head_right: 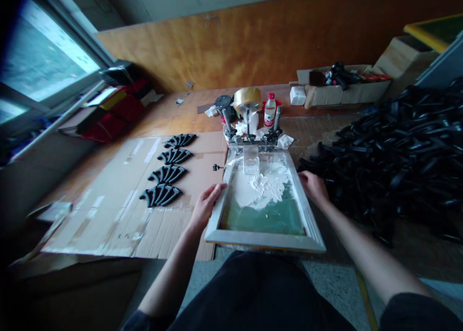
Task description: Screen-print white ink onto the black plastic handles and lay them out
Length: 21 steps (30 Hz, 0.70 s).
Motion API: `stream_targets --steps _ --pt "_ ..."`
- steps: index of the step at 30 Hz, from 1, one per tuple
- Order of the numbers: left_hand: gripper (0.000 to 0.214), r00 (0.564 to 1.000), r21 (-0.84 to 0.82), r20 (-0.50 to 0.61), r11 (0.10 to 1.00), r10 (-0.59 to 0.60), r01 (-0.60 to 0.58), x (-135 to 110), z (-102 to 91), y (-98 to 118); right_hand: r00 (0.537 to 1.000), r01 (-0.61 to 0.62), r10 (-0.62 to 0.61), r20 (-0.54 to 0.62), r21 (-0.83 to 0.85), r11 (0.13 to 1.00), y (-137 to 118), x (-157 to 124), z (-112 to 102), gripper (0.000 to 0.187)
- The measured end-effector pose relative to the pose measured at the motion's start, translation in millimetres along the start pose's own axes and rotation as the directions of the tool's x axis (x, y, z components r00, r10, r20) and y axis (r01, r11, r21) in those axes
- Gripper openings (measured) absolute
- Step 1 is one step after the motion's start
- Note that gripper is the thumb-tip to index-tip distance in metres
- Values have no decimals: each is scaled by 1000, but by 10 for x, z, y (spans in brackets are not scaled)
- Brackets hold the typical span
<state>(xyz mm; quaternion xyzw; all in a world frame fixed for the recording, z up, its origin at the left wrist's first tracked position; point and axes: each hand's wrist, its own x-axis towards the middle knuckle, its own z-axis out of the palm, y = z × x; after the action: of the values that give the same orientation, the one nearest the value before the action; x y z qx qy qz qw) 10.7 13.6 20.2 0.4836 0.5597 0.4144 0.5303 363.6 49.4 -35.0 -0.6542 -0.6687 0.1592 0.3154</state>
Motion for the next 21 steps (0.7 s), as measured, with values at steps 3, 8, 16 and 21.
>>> stream_targets --steps 3,8,16,21 --pt "65 994 62 -28 992 -107 109 -5 53 -468 988 118 -119 -95 -20 993 -215 286 -5 32" --pt "63 989 227 -93 965 -113 131 104 102 -803 918 385 -360 167 -163 908 -1030 544 422 50" --pt "59 989 233 -65 962 -133 145 151 56 -878 712 633 -537 452 -82 770 -1001 -58 590 19" --pt "60 990 231 -68 964 -121 133 156 55 -905 529 725 -673 517 136 675 -878 -214 380 26"
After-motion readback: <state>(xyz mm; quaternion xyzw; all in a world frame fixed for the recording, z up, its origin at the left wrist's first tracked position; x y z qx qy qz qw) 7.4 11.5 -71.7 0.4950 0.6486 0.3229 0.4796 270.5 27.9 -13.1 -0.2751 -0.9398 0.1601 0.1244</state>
